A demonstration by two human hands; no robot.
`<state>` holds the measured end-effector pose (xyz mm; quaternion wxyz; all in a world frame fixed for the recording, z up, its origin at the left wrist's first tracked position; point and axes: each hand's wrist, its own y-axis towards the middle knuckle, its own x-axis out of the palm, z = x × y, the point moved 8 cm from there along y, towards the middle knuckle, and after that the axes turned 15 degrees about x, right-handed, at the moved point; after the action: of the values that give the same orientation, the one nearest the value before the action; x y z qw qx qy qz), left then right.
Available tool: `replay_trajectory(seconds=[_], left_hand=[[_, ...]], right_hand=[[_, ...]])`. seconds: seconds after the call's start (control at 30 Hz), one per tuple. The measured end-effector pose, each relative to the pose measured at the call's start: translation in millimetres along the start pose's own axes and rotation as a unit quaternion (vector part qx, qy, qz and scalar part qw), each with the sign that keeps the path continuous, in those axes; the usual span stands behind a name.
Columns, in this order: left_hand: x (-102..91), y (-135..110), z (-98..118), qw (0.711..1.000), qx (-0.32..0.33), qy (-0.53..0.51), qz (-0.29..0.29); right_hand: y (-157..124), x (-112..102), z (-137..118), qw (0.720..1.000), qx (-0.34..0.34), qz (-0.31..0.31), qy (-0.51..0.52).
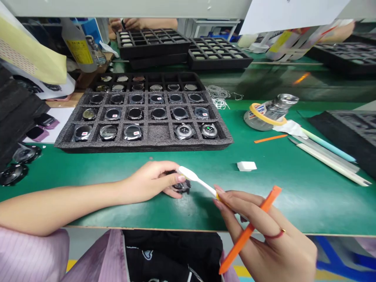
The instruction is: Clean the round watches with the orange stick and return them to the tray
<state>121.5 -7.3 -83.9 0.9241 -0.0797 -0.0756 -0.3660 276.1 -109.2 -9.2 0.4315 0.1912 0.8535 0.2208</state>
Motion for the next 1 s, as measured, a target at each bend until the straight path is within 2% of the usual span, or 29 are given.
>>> replay_trajectory(seconds=[0.2, 0.33, 0.43, 0.5, 0.57, 0.63, 0.7, 0.77, 0.83, 0.9, 1.0], left_hand=[[1.4, -4, -6, 1.000, -0.024, -0.012, 0.012], [0.8, -5, -5, 0.999, -0.029, -0.017, 0.017], [1.2, -5, -4, 0.999, -0.031, -0.014, 0.014], [0.8, -6, -5, 0.999, -0.037, -0.003, 0.014], [0.1, -6, -5, 0.999, -0.037, 0.010, 0.013], [0.7, -7, -3, 0.999, -0.026, 0.019, 0.004], [2.2, -6, 3, 1.000, 0.007, 0.024, -0.006], [3.3, -5, 9, 0.999, 0.036, 0.034, -0.010], [3.0, -4, 12, 0.997, 0.049, 0.063, -0.007], [3.3, -3, 14, 0.994, 0.056, 0.096, -0.010], [1.5, -3, 14, 0.992, 0.055, 0.112, -0.003]], right_hand=[[-1, 1, 5, 1.000, -0.009, -0.015, -0.003], [-12, -5, 23, 0.997, -0.010, -0.072, -0.028], [-16, -14, 29, 0.999, 0.030, -0.029, -0.021], [-15, -15, 24, 0.999, 0.044, 0.005, -0.006], [-11, -9, 16, 1.000, 0.024, -0.018, 0.004], [-7, -8, 15, 0.998, -0.005, -0.066, -0.016], [-6, -16, 25, 0.994, -0.008, -0.086, -0.066], [-6, -30, 37, 0.993, 0.020, -0.059, -0.103], [-8, -37, 42, 0.995, 0.054, -0.024, -0.084], [-10, -28, 34, 0.997, 0.067, -0.010, -0.036], [-10, -9, 18, 0.999, 0.043, -0.015, 0.027]])
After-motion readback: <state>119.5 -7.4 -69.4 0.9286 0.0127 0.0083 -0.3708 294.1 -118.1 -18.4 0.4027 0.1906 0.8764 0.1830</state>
